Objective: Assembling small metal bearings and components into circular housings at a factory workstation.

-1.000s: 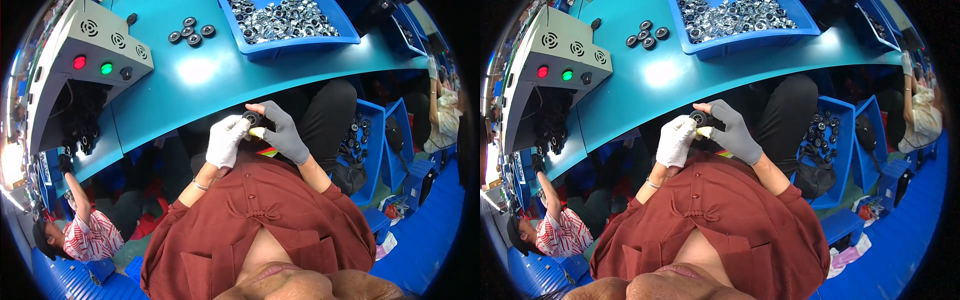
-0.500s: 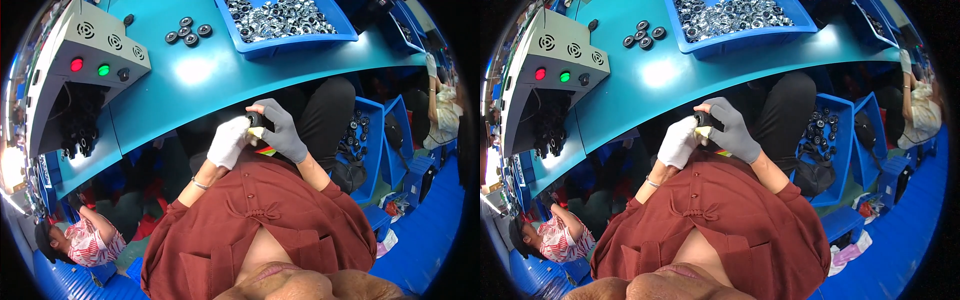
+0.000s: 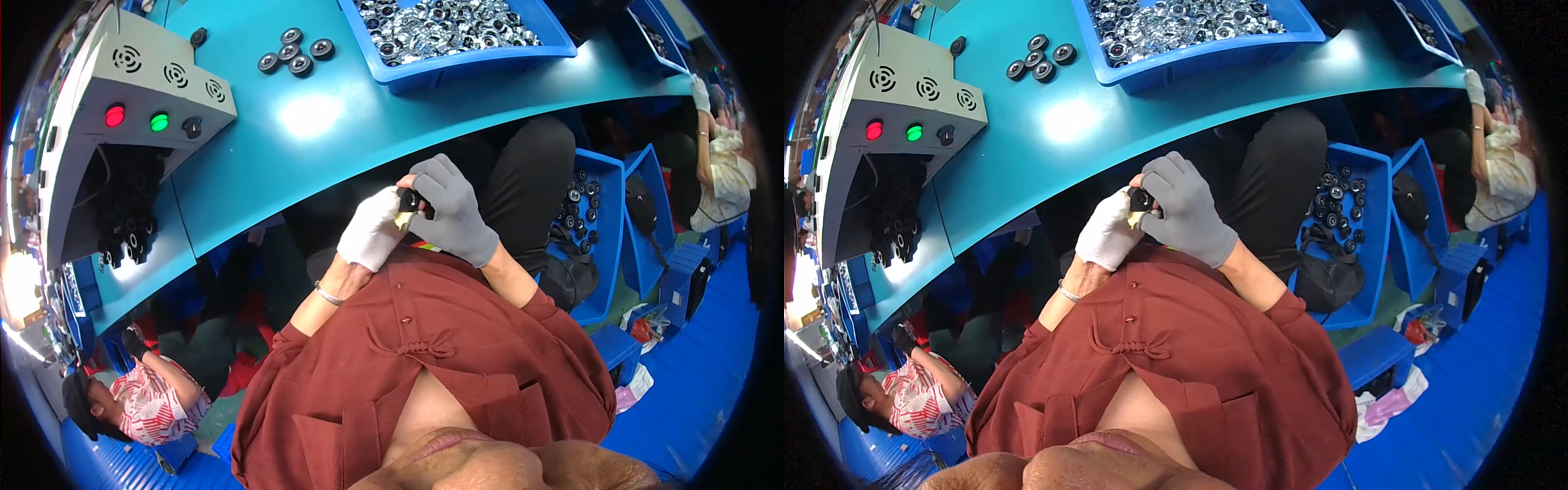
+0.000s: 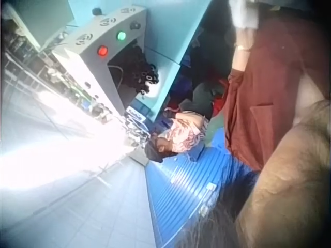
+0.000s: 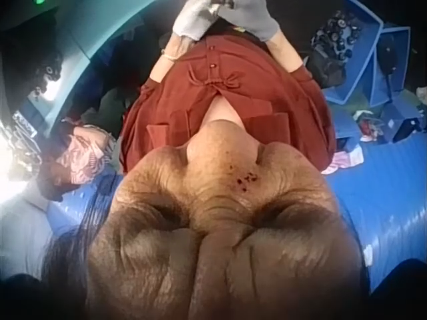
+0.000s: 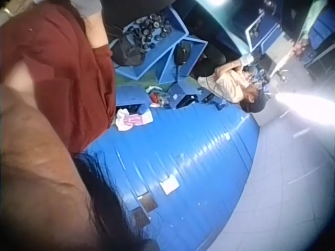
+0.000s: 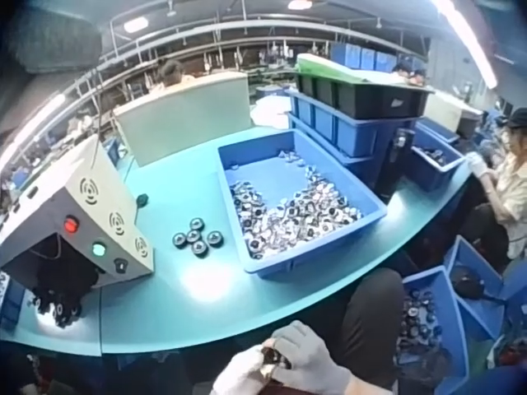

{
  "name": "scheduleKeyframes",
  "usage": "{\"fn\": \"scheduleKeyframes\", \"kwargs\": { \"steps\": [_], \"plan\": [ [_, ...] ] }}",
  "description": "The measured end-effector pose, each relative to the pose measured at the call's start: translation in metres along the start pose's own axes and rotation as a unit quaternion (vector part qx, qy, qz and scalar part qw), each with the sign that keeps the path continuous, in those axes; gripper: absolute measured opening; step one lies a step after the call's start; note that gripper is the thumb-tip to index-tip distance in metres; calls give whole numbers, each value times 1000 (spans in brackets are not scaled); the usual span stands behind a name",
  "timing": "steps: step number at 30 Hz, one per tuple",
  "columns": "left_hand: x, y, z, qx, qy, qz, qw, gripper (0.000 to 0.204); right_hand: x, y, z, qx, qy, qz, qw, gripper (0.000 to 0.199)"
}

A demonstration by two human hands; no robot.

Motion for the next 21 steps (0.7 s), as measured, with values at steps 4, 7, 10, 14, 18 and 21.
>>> {"fn": "scheduleKeyframes", "kwargs": {
  "steps": [4,7,10,14,18,21],
  "plan": [
    [0,-1,-1,-112,2,3,994,32,3,-8,-2,-1,5,55,998,30],
    [-2,-15,2,-166,20,4,986,34,-1,-3,0,-4,12,30,999,31],
    [-3,-3,-2,-164,21,-10,986,35,-3,-6,7,-23,43,18,999,32],
    [-1,6,-3,-111,15,-35,993,36,-5,-12,4,34,-18,9,999,33],
    [2,-13,-1,-213,1,-15,977,35,-5,-4,5,97,-46,-19,994,41],
    [3,-7,4,-61,-40,-47,996,35,-6,-4,3,135,-39,-17,990,41]
  ]
}}
Point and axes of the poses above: each hand's wrist, its own x-axis towards the middle knuckle, its own y-axis out of the back of the hand, z = x × y, the point moved 1 cm from there along x, towards the middle knuckle, and after that the axes turned 8 degrees about -z, right-handed, at the moved point
